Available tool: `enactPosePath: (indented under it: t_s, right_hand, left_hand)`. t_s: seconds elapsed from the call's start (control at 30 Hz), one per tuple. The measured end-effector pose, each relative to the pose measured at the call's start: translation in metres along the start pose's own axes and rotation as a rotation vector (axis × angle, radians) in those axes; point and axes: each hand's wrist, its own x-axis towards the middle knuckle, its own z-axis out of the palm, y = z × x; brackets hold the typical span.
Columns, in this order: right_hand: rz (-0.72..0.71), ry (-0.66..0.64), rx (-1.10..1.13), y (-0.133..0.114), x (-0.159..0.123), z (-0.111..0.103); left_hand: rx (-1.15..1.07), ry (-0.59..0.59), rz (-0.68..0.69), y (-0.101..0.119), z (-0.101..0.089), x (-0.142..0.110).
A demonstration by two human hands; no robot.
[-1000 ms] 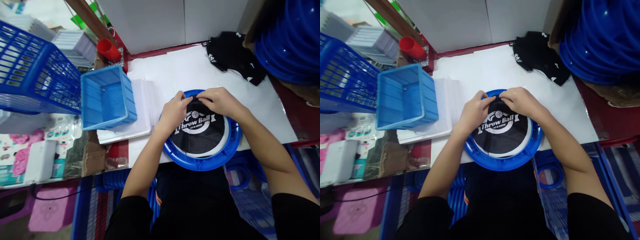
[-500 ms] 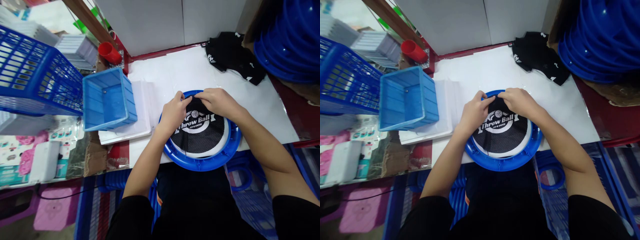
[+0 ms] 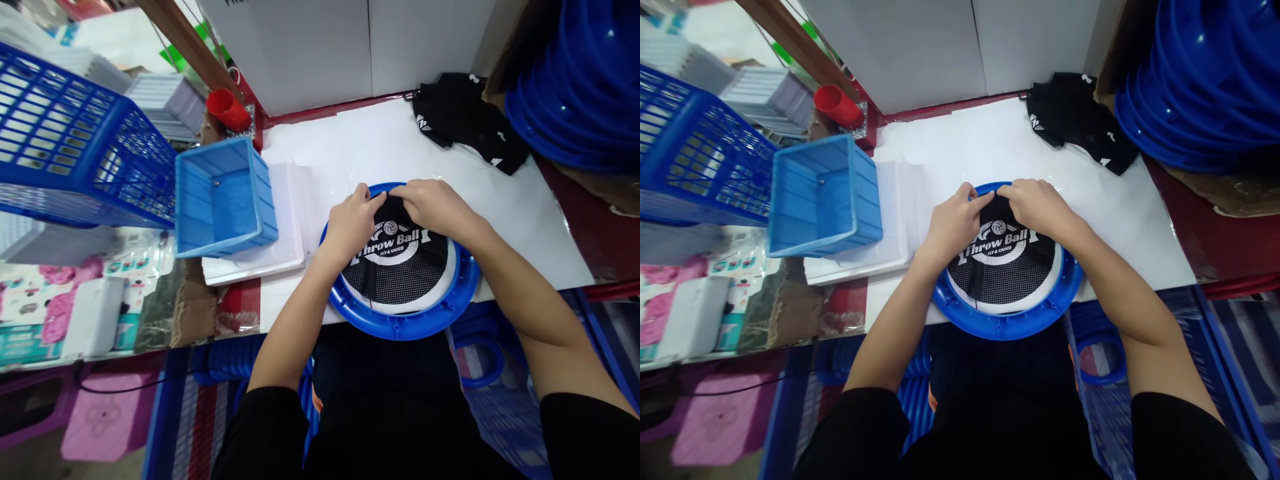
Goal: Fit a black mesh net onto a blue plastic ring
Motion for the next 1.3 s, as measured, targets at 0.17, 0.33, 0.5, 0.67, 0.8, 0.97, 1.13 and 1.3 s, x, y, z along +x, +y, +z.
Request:
enactPosePath:
  t_s: [0.17, 0.33, 0.5, 0.67, 0.8, 0.97, 1.13, 1.3]
  right_hand:
    - [0.003, -0.012, -0.026, -0.003, 0.004, -0.003]
    - [0.108, -0.14, -0.134, -0.017, 0.011, -0.007]
    - [0.056, -0.119, -0.047, -0.011, 0.002, -0.01]
    - [0.08, 0.122, 0.076, -0.009, -0.062, -0.014]
    - [0.014, 0.267, 0.175, -0.041, -0.132, -0.001]
    - [0.01, 0.294, 0.345, -0.085, -0.167, 0.03]
    - [0.153, 0.361, 0.363, -0.099, -0.157, 0.05]
    - [0.2, 0.387, 0.325, -0.105, -0.15, 0.059]
  left_hand:
    - [0.079, -0.017, -0.039, 0.012, -0.002, 0.006]
    - [0.131, -0.078, -0.065, 0.02, -0.002, 0.007]
    - [0.052, -0.029, 0.027, 0.006, 0.003, 0.003]
    - [-0.038, 0.028, 0.086, -0.001, -0.01, -0.02]
    - [-0.075, -0.107, 0.181, 0.017, -0.022, -0.062]
    - [-0.192, -0.476, 0.194, 0.039, -0.023, -0.09]
    - [-0.255, -0.349, 0.21, 0.043, -0.017, -0.095]
    - [-0.347, -0.065, 0.15, 0.052, -0.006, -0.112]
